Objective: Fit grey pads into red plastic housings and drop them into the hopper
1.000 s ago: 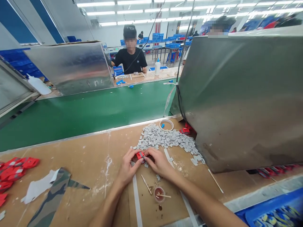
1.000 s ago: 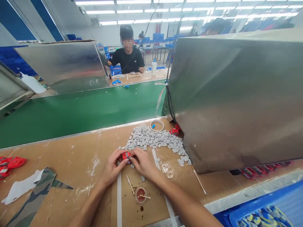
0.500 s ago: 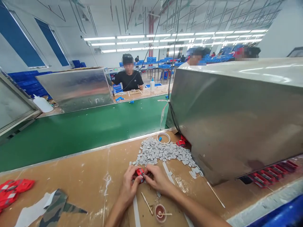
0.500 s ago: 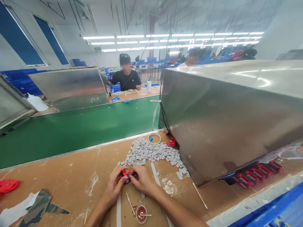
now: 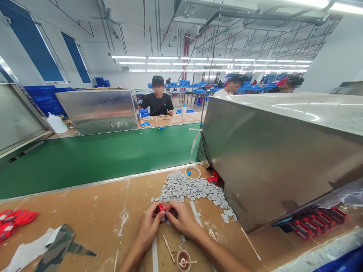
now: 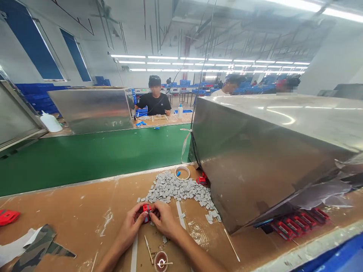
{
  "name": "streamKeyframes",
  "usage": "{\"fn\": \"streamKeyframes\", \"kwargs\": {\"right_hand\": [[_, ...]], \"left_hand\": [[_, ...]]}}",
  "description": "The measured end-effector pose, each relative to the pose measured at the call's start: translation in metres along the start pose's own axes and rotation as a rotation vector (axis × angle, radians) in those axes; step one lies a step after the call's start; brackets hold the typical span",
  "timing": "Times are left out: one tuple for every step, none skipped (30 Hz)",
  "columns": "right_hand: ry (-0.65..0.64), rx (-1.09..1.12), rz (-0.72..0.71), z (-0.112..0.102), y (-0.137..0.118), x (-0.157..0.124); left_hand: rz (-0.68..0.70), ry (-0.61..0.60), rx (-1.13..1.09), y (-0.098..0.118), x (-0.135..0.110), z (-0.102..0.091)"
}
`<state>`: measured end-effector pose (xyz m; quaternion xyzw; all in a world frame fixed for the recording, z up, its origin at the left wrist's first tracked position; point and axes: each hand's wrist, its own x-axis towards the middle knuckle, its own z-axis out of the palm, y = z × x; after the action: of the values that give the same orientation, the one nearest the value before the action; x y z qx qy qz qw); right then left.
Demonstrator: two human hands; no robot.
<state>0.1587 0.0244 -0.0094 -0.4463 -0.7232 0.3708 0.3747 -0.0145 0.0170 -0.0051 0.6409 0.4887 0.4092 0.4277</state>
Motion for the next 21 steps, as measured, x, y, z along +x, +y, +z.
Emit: {"fn": "streamKeyframes", "kwargs": {"right_hand": [[0.011,-0.015,-0.009,0.001,0.001,0.000],[0.026,-0.024,-0.019,0.003,0.003,-0.001],[0.041,-0.027,-0.028,0.004,0.005,-0.001],[0.055,-0.025,-0.031,0.005,0.007,-0.001],[0.065,-0.018,-0.024,0.006,0.008,0.000],[0.065,-0.009,-0.012,0.006,0.010,0.001],[0.058,-0.003,0.000,0.006,0.011,0.001],[0.046,-0.001,0.010,0.004,0.011,0.002],[0.028,-0.003,0.017,0.003,0.011,0.003],[0.014,-0.011,0.018,0.001,0.010,0.003],[0.004,-0.025,0.017,-0.001,0.009,0.003],[0.000,-0.042,0.017,-0.003,0.008,0.002],[-0.001,-0.058,0.018,-0.004,0.007,0.002],[-0.003,-0.074,0.019,-0.005,0.006,0.001],[-0.005,-0.090,0.017,-0.006,0.005,0.001],[-0.008,-0.104,0.012,-0.006,0.005,0.000],[-0.013,-0.117,0.006,-0.006,0.006,0.000],[-0.016,-0.126,0.000,-0.006,0.007,0.000],[-0.018,-0.134,-0.005,-0.005,0.008,0.000],[-0.019,-0.138,-0.010,-0.004,0.009,0.000],[-0.018,-0.142,-0.015,-0.003,0.011,0.000]], "left_hand": [[0.000,0.005,0.008,0.000,0.000,0.001],[-0.001,0.015,0.015,0.000,0.000,0.003],[-0.004,0.033,0.016,0.001,0.000,0.005],[-0.009,0.052,0.010,0.001,0.001,0.007],[-0.015,0.072,-0.003,0.002,0.001,0.008],[-0.023,0.091,-0.018,0.002,0.002,0.009],[-0.034,0.098,-0.034,0.002,0.002,0.010],[-0.047,0.104,-0.047,0.003,0.003,0.011],[-0.062,0.099,-0.061,0.004,0.003,0.011],[-0.075,0.093,-0.076,0.005,0.004,0.011],[-0.088,0.087,-0.093,0.006,0.004,0.010],[-0.099,0.077,-0.110,0.007,0.004,0.009],[-0.108,0.064,-0.123,0.008,0.004,0.009],[-0.116,0.054,-0.130,0.009,0.004,0.008],[-0.122,0.047,-0.129,0.009,0.004,0.008],[-0.124,0.044,-0.120,0.010,0.004,0.008],[-0.120,0.042,-0.106,0.011,0.003,0.008],[-0.109,0.042,-0.087,0.012,0.003,0.008],[-0.095,0.045,-0.064,0.013,0.002,0.008],[-0.078,0.051,-0.037,0.013,0.002,0.008],[-0.062,0.056,-0.010,0.014,0.001,0.009]]}}
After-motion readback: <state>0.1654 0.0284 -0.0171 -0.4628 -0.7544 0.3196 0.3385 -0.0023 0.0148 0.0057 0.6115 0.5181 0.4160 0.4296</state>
